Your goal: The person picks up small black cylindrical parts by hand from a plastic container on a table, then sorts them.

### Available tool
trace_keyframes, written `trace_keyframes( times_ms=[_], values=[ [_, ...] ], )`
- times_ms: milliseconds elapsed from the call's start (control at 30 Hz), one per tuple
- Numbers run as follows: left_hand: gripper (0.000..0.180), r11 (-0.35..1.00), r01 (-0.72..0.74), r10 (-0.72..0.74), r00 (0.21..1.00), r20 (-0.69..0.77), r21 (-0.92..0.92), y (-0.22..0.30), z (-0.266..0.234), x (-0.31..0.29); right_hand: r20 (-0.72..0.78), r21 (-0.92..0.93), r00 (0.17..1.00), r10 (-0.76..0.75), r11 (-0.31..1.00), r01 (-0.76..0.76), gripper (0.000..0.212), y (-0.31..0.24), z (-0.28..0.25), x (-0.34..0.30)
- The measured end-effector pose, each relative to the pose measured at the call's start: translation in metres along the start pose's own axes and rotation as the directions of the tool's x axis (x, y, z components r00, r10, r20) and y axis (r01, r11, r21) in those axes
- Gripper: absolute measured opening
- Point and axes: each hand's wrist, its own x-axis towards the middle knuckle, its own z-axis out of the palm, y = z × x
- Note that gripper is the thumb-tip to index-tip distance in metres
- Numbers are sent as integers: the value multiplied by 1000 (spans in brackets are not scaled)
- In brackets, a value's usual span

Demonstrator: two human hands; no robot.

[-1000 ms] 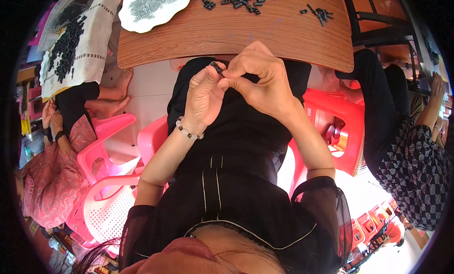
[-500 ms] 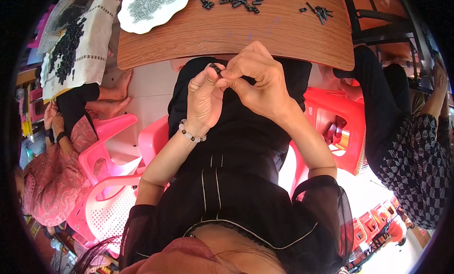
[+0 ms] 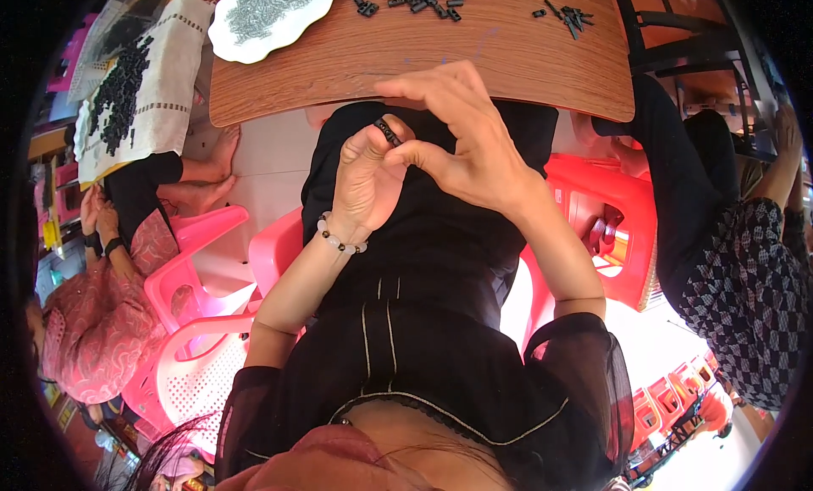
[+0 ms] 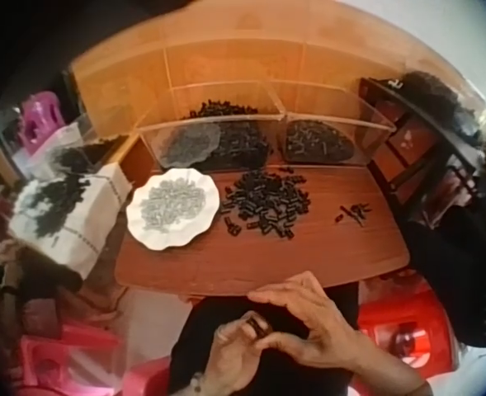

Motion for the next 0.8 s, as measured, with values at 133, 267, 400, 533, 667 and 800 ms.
trace_keyframes(
  times_ms=[133, 267, 400, 533, 667, 800],
  values=[
    [20, 1000, 9, -9, 999, -40, 16, -1, 1, -2, 181, 67, 983, -40, 997, 29, 46, 9, -5, -1],
    [22, 999, 13, -13, 1000, -15, 30, -1, 3, -3, 243, 103, 970, -26, 995, 0, 45, 11, -6, -3],
    [25, 995, -15, 19, 999, -34, 96, -1, 5, -3, 219, 112, 976, -14, 994, -10, 43, 10, -4, -5],
    [26, 996, -12, 14, 999, -28, 94, -4, 5, -4, 149, 138, 988, -47, 990, 26, 36, 11, -1, -6],
    [24, 999, 6, -6, 1000, -9, 54, -4, 4, -4, 116, 141, 992, -59, 989, 42, 34, 13, 1, -8],
    [21, 999, 44, -44, 999, 9, 2, -4, 1, -5, 90, 149, 994, -63, 988, 49, 34, 16, 4, -11]
  ],
)
